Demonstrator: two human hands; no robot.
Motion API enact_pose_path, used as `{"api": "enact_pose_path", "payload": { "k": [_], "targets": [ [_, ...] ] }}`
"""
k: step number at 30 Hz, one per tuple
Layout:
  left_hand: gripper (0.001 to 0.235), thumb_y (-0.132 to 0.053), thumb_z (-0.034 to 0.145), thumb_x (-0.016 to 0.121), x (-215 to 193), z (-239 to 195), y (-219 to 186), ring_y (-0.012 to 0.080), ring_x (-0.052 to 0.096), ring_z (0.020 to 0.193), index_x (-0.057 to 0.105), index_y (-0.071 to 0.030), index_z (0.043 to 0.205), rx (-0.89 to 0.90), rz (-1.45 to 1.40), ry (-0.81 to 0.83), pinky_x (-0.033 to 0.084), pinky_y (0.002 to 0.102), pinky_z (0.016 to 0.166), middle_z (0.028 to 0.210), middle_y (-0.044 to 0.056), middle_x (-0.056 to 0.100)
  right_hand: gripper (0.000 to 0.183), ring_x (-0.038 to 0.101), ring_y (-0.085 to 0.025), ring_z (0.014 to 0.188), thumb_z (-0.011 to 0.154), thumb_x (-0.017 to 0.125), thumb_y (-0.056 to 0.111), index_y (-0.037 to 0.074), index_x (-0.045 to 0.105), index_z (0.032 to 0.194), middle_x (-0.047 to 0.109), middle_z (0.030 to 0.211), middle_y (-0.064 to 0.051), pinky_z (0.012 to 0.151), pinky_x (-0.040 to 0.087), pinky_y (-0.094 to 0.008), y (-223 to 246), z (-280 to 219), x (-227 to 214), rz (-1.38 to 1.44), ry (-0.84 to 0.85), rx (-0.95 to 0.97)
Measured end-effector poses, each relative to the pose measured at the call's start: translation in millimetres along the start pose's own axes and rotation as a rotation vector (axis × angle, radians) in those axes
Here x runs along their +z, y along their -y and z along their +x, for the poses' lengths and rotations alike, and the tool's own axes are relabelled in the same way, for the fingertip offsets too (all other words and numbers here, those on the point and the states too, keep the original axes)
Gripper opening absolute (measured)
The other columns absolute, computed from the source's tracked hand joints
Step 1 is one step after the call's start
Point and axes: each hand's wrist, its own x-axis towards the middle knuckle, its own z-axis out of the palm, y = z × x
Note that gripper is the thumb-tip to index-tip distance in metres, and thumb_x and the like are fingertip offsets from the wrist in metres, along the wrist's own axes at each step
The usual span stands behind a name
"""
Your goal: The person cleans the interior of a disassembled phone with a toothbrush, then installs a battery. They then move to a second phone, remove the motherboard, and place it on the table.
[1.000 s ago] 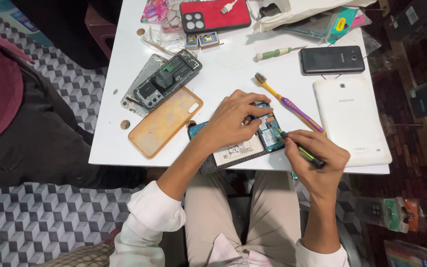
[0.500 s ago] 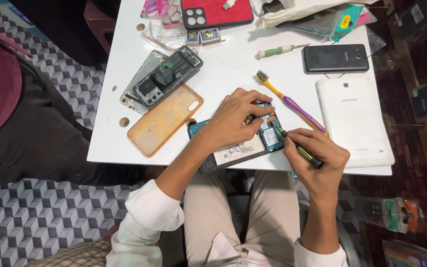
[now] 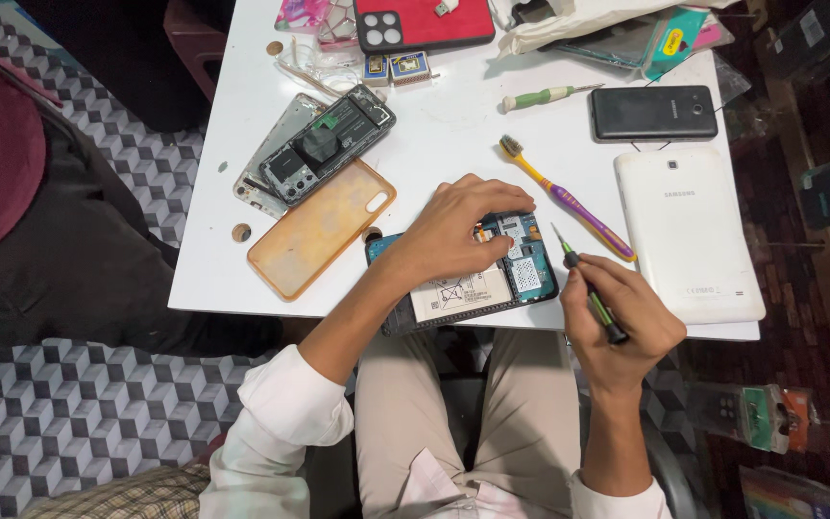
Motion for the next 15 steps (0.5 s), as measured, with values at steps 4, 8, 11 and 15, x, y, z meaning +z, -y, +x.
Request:
{"api": "enact_pose_path", "payload": {
  "k": [4,8,11,15],
  "targets": [
    [0.04,-0.025,0.076,0.076,-2,-3,-11,0.0292,0.062,0.111,0.076,-0.013,0.114,0.07,0.092,-0.029,0.046,0.046,0.096,0.122,0.005,0.071,0.011,0.076,-0.018,0.084,0.094,0.075,-0.002,-0.004,0.075,0.105,0.076,0.103,-0.014,0.076,0.058,-0.024,3,2,0,0.045,-0.005,0.072],
    [0.024,-0.029,0.085,0.074,0,4,-21,0.0248,0.066,0.098,0.08,-0.015,0.104,0.058,0.155,-0.052,0.053,0.042,0.087,0.112,0.001,0.074,0.012,0.074,-0.016,0.082,0.092,0.074,-0.002,-0.004,0.075,0.104,0.076,0.101,-0.014,0.071,0.057,-0.023,5,3,-1,0.061,-0.017,0.127],
    [0.018,-0.029,0.088,0.074,3,10,-25,0.0237,0.067,0.092,0.08,-0.013,0.095,0.104,0.214,-0.1,0.055,0.039,0.078,0.102,0.0,0.074,0.012,0.073,-0.015,0.079,0.09,0.074,-0.002,-0.004,0.075,0.103,0.076,0.1,-0.014,0.066,0.054,-0.024,4,5,-3,0.048,-0.022,0.141],
    [0.02,-0.03,0.089,0.073,4,17,-28,0.026,0.067,0.091,0.078,-0.011,0.091,0.047,0.263,-0.078,0.054,0.042,0.075,0.096,0.003,0.073,0.013,0.072,-0.015,0.079,0.092,0.074,-0.001,-0.004,0.075,0.104,0.076,0.102,-0.014,0.066,0.055,-0.025,3,5,-3,0.049,-0.031,0.135]
  ]
}}
